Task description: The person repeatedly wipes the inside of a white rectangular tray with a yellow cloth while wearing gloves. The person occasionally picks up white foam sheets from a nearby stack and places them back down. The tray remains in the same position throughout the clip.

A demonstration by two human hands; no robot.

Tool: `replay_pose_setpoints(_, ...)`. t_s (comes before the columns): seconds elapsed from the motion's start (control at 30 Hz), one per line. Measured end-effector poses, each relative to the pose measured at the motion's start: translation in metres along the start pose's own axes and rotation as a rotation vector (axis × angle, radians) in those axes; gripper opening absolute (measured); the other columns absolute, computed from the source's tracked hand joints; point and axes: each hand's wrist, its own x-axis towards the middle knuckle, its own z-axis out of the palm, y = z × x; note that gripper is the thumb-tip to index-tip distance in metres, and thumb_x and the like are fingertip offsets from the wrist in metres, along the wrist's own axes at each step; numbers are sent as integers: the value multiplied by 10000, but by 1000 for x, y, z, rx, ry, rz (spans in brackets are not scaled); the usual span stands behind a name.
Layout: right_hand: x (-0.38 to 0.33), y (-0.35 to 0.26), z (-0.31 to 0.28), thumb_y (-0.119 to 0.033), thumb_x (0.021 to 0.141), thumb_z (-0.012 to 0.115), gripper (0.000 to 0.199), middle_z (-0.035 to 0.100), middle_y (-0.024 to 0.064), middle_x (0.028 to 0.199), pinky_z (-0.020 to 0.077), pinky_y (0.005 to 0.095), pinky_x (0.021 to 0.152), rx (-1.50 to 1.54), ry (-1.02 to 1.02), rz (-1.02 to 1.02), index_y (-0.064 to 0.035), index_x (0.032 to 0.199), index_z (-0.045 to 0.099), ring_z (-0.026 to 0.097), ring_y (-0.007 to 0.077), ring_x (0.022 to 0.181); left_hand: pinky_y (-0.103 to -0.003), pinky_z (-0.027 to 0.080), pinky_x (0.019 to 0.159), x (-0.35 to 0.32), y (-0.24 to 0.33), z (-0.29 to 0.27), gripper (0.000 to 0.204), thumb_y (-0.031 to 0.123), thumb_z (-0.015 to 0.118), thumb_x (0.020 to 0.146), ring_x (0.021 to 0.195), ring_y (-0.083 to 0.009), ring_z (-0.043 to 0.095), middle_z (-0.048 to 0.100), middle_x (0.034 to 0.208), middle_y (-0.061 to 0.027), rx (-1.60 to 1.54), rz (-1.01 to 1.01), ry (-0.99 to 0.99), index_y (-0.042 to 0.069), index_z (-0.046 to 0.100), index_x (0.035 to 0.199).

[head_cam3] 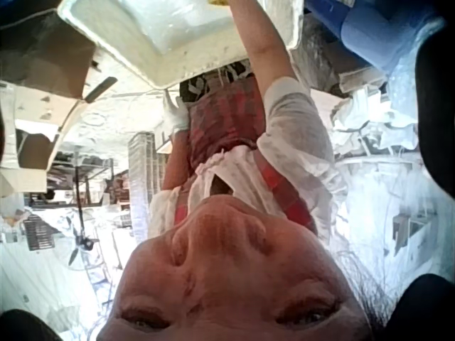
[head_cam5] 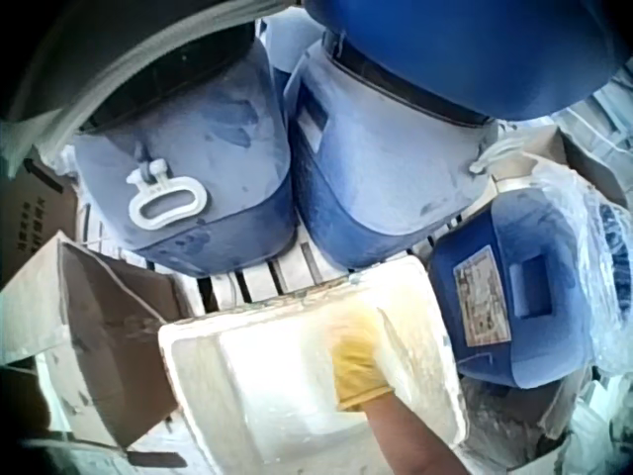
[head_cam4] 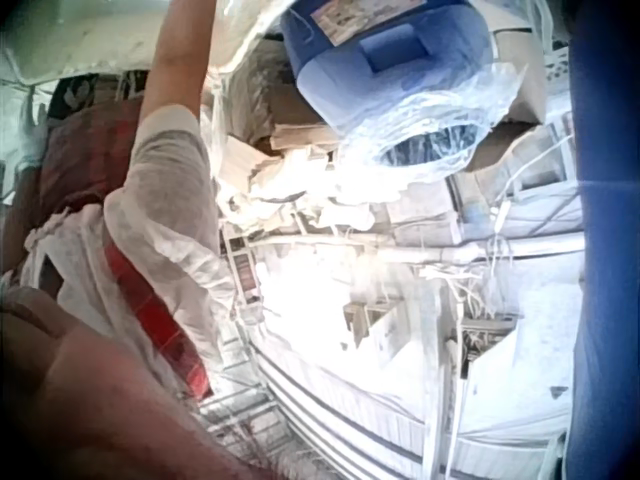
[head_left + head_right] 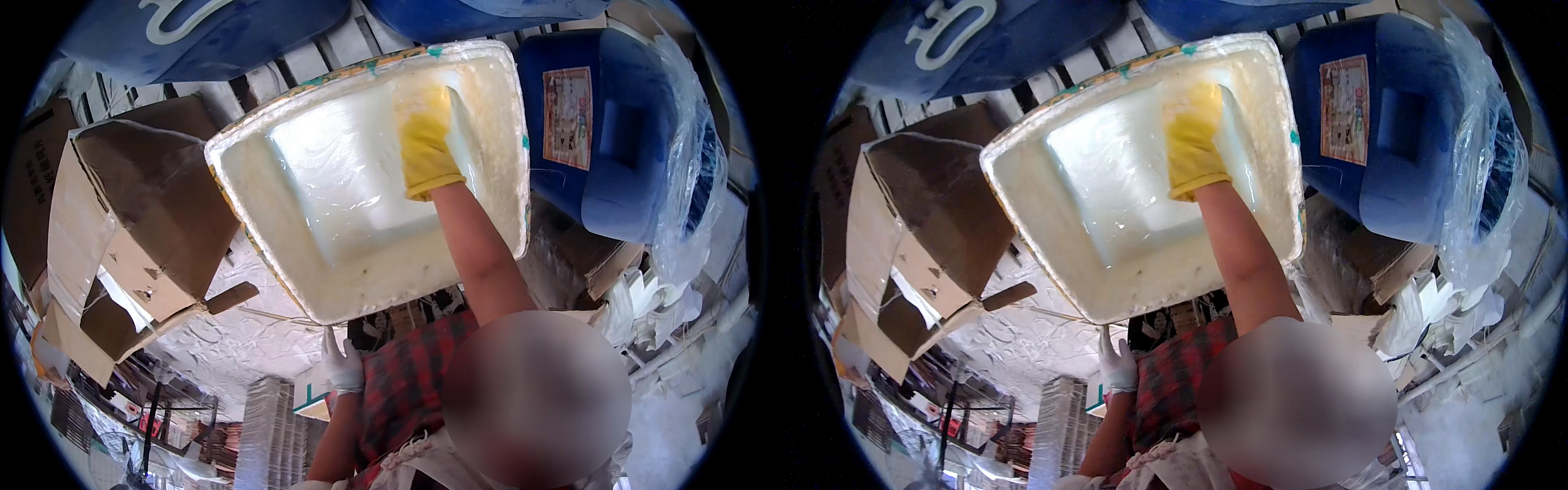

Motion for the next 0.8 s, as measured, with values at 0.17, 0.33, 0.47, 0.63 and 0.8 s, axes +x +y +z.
replay_pose_setpoints(0.17, 8, 4, -13, -208, 863, 515, 135, 569, 58, 840, 449, 296, 714, -70, 34, -200, -88, 912, 552, 549, 177, 789, -431, 387, 946, 1, -11, 3, 484, 115, 517, 823, 1125, -398, 473, 494, 1225, -247, -42, 2, 47, -4, 425, 1284)
replay_pose_setpoints(0.33, 7, -11, -26, -182, 878, 486, 111, 557, 59, 794, 438, 298, 696, -253, 69, -796, -97, 851, 552, 536, 169, 776, -418, 393, 945, -2, -10, 2, 491, 89, 514, 821, 1126, -379, 480, 488, 1238, -226, -82, -22, 38, 10, 417, 1295)
replay_pose_setpoints(0.47, -22, -49, 6, -231, 826, 555, 197, 591, 128, 895, 418, 367, 795, -654, -226, -892, -62, 926, 566, 549, 235, 904, -418, 399, 935, -1, -12, 2, 488, 94, 517, 822, 1114, -380, 486, 496, 1221, -228, -73, 4, 57, 18, 420, 1294)
replay_pose_setpoints(0.63, -31, -45, -4, -297, 832, 516, 295, 580, 151, 1031, 358, 452, 893, -769, -19, -464, -80, 1027, 561, 521, 315, 1011, -428, 407, 911, -2, -10, 4, 492, 108, 518, 825, 1083, -389, 494, 511, 1182, -231, -74, 18, 49, 20, 418, 1298)
replay_pose_setpoints(0.8, -75, -57, 21, -246, 830, 480, 361, 534, 180, 1146, 335, 526, 935, -891, -53, -899, -58, 1136, 520, 457, 376, 1101, -434, 416, 890, -2, -8, 6, 499, 126, 514, 829, 1049, -389, 509, 525, 1150, -225, -64, 21, 41, 28, 412, 1308)
